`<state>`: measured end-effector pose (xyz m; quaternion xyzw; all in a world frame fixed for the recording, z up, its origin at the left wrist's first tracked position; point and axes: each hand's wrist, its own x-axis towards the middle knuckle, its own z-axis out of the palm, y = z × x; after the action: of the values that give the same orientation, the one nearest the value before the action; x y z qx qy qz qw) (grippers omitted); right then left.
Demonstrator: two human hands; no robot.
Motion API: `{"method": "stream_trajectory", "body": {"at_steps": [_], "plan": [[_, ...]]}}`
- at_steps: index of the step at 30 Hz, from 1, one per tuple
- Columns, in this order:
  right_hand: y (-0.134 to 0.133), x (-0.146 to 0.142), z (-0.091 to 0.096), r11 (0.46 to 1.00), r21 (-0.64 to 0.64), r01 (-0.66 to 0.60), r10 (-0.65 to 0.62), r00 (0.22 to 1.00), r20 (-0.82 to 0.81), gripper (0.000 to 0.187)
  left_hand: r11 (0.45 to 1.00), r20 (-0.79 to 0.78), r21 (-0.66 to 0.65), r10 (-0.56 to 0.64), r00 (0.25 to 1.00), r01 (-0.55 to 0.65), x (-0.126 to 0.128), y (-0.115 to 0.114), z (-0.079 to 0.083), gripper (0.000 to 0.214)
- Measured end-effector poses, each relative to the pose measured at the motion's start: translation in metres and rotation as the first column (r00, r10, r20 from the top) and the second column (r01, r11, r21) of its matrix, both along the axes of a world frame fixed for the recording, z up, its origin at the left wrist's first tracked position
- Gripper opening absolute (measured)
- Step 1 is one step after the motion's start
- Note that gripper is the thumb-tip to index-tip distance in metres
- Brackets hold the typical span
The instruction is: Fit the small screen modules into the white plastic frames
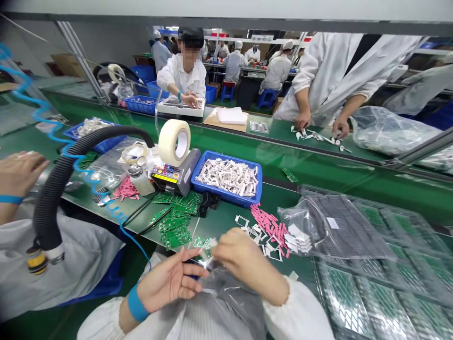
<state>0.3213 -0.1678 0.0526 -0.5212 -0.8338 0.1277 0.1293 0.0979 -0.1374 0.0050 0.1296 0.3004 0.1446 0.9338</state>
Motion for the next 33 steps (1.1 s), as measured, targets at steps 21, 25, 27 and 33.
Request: {"method": "stream_trajectory", "body": {"at_steps": [21, 25, 27, 33], "plan": [[0.091, -0.005, -0.053, 0.801, 0.084, 0.593, -0.599, 0.793, 0.107, 0.006, 0.924, -0.149, 0.133, 0.376, 0.914, -0.359, -0.101, 0.007, -0.032, 0.030], [0.070, -0.004, -0.029, 0.783, 0.033, 0.621, -0.622, 0.782, 0.034, 0.006, 0.832, -0.198, 0.079, 0.553, 0.809, -0.549, -0.140, 0.014, -0.055, 0.033], [0.065, -0.017, -0.010, 0.822, -0.036, 0.568, -0.569, 0.822, -0.027, 0.005, 0.713, -0.206, 0.035, 0.691, 0.693, -0.700, -0.161, 0.023, -0.063, 0.033], [0.102, -0.132, 0.011, 0.900, -0.437, -0.006, -0.162, 0.924, -0.346, 0.020, 0.435, -0.196, 0.100, 0.890, 0.411, -0.895, -0.219, 0.057, -0.064, 0.028]]}}
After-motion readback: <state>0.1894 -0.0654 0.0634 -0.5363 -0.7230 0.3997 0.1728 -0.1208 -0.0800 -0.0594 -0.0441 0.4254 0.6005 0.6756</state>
